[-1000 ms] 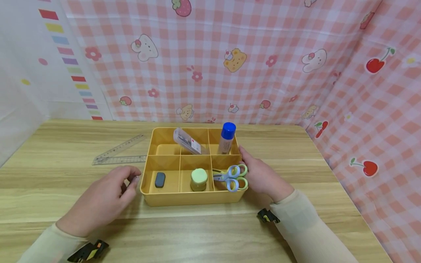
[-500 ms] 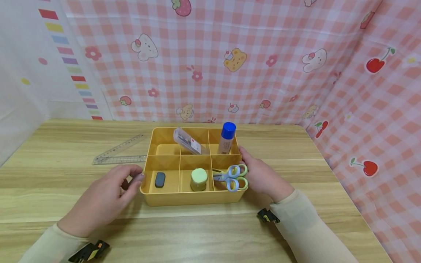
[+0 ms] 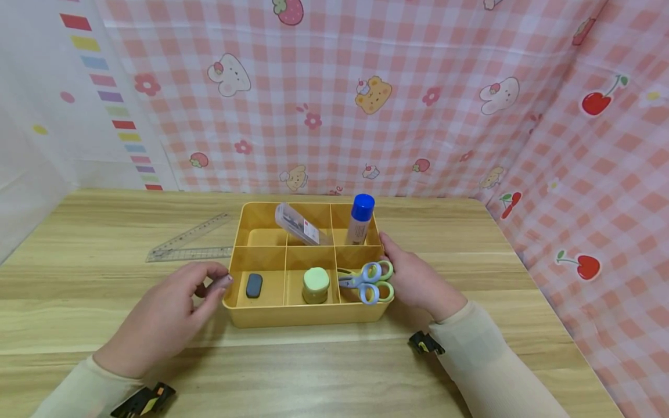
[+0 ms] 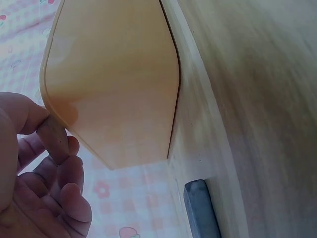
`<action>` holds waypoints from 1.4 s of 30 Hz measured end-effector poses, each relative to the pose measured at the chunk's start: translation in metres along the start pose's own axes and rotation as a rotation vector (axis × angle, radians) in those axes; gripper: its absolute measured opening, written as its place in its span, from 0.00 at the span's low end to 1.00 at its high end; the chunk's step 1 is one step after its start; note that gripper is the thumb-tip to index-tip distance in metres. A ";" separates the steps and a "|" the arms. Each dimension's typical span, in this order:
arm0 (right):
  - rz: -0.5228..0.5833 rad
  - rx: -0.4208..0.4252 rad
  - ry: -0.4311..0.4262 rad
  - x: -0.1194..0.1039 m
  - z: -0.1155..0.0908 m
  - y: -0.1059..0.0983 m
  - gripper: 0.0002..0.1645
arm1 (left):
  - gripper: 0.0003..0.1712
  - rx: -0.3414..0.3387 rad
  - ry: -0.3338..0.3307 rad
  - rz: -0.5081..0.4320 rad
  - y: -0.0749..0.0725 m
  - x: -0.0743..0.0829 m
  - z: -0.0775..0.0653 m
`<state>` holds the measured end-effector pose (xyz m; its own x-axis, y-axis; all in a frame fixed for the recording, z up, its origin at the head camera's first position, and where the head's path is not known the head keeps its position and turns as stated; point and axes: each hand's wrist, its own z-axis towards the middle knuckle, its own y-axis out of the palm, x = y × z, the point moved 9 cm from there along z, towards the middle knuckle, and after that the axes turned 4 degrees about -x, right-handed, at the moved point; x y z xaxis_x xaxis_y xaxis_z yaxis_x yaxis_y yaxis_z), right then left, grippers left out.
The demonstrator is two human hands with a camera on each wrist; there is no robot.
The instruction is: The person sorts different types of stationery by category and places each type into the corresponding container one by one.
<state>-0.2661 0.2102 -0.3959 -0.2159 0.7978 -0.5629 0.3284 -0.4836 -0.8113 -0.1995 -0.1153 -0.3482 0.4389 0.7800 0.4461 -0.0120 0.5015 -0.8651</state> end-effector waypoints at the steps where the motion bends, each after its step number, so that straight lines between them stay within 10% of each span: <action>1: -0.001 0.001 -0.001 0.000 0.000 0.000 0.35 | 0.12 0.000 0.005 0.001 0.000 0.001 0.000; 42: -0.024 0.019 -0.032 -0.004 0.001 -0.002 0.35 | 0.08 0.076 0.097 0.019 -0.002 0.016 0.001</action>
<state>-0.2666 0.2079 -0.3926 -0.2532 0.7975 -0.5477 0.3049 -0.4715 -0.8275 -0.1930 -0.1034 -0.3395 0.5229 0.7517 0.4018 -0.0881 0.5166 -0.8517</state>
